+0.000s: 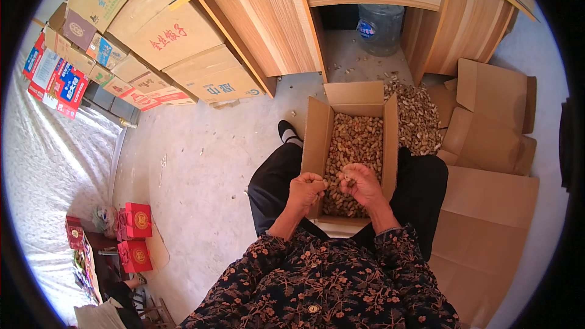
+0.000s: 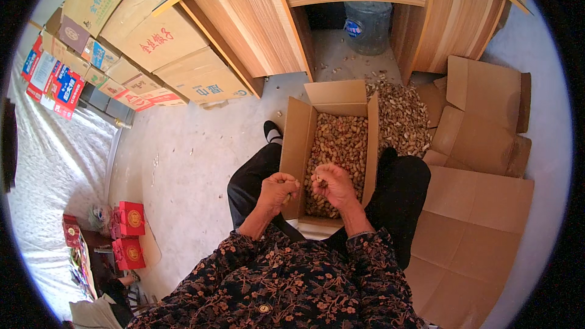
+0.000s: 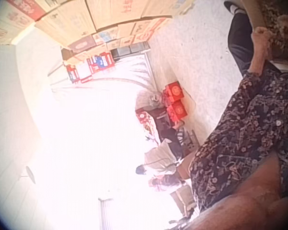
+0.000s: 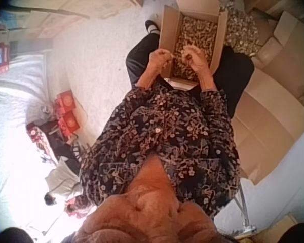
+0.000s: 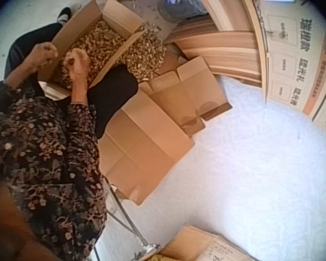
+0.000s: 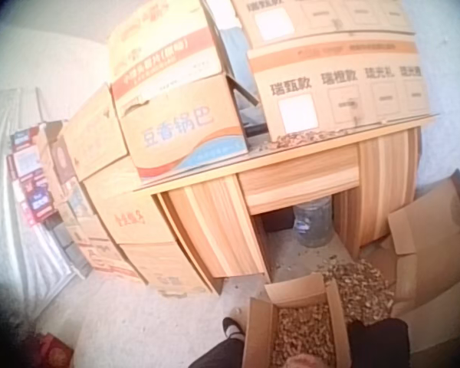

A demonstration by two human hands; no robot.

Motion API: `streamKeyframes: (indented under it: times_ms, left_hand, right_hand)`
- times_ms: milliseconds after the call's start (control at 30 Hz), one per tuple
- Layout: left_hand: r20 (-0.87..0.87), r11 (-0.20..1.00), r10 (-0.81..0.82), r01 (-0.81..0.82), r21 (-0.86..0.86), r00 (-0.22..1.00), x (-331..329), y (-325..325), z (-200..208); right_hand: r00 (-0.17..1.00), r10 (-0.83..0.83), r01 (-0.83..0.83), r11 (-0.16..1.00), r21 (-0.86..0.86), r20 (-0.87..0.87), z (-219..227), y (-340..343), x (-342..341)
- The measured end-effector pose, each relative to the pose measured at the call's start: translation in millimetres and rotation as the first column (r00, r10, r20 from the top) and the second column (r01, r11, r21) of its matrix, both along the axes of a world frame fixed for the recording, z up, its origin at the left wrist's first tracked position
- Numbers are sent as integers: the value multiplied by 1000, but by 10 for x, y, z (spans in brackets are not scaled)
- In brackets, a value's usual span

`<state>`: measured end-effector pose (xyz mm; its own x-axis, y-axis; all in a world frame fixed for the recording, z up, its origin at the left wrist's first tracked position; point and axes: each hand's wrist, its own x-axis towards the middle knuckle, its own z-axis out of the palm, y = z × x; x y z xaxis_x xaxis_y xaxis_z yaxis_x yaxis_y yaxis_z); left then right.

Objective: The person sorts items from one cardboard box into another by hand while sitting on the floor.

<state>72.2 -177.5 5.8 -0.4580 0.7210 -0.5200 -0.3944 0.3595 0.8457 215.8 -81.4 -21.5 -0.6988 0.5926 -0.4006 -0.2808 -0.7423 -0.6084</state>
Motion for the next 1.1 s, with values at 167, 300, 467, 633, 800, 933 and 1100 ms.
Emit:
streamKeyframes:
  times_ms: [167,300,467,633,800,933,1100]
  left_hand:
    - [114,1000,15,-14,-9,993,11,8,34]
    - [83,988,-140,146,-59,987,50,4,181]
    - [16,984,-172,172,40,985,149,-26,130]
    - [138,977,-209,212,-9,968,49,-44,61]
    - [524,990,-128,75,120,842,0,-48,40]
    - [514,985,-167,123,119,841,-2,-52,49]
    - [519,990,-143,122,74,843,69,14,47]
  right_hand:
    - [999,39,-39,999,-2,27,-52,-23,-26]
    - [970,176,-181,983,17,166,-21,-115,-64]
    - [920,304,-313,950,-3,246,-47,-176,-104]
    - [937,213,-254,960,120,277,-36,-61,-32]
    - [984,11,-5,999,35,-179,0,200,61]
    - [765,-555,401,807,-434,-326,482,566,242]
    - [983,-160,159,987,18,91,57,141,84]
